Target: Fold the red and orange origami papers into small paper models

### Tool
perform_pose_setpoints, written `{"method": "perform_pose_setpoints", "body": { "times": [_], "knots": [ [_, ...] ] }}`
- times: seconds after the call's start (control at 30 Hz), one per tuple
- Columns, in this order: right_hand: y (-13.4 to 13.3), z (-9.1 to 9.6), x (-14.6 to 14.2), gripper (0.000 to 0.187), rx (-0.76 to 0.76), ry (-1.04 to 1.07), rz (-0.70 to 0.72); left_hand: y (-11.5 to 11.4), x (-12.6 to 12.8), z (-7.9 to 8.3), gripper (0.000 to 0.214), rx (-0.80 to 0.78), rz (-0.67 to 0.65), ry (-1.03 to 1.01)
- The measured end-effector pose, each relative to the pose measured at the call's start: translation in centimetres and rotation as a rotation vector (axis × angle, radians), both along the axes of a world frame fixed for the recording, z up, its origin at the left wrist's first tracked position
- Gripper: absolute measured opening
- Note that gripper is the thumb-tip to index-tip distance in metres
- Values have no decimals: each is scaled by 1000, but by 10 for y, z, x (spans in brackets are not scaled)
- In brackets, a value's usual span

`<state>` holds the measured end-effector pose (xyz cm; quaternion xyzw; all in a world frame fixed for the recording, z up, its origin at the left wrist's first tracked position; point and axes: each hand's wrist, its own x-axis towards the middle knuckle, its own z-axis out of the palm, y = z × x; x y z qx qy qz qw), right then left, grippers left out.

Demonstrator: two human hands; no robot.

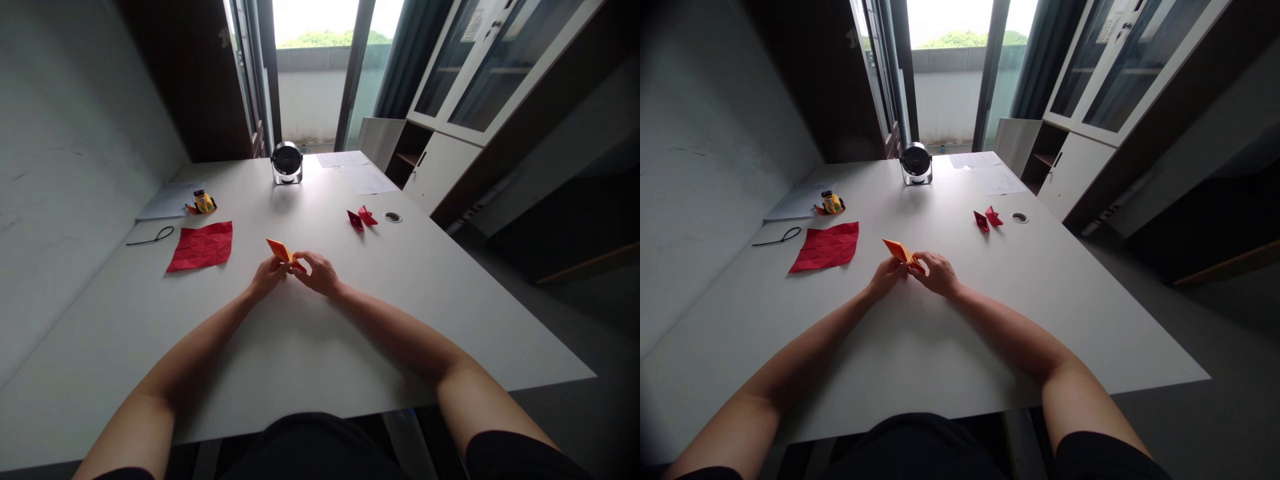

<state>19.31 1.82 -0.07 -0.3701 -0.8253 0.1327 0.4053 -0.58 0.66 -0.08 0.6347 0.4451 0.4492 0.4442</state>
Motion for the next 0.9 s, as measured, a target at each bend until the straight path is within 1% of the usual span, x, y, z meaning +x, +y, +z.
{"method": "perform_pose_setpoints", "body": {
  "times": [0.2, 0.3, 0.43, 0.6, 0.7, 0.9],
  "knots": [
    [0, 1, 0, 31, 7, 16, 11, 0, 0, -2, 31, 16, 51, 103],
    [0, 0, 0, 30, 18, 14, 27, 1, 0, -4, 29, 12, 53, 84],
    [0, -1, -1, 28, 26, -14, 30, 1, 0, -5, 32, 2, 40, 38],
    [-1, -3, -1, 28, 10, -36, 37, 0, 0, -2, 35, -12, 59, 58],
    [-1, -4, -2, 30, -22, -34, 65, -2, 0, 1, 37, -24, 32, 53],
    [-2, 0, -1, 28, -60, 13, 112, -4, -1, 3, 34, 24, 34, 96]
  ]
}}
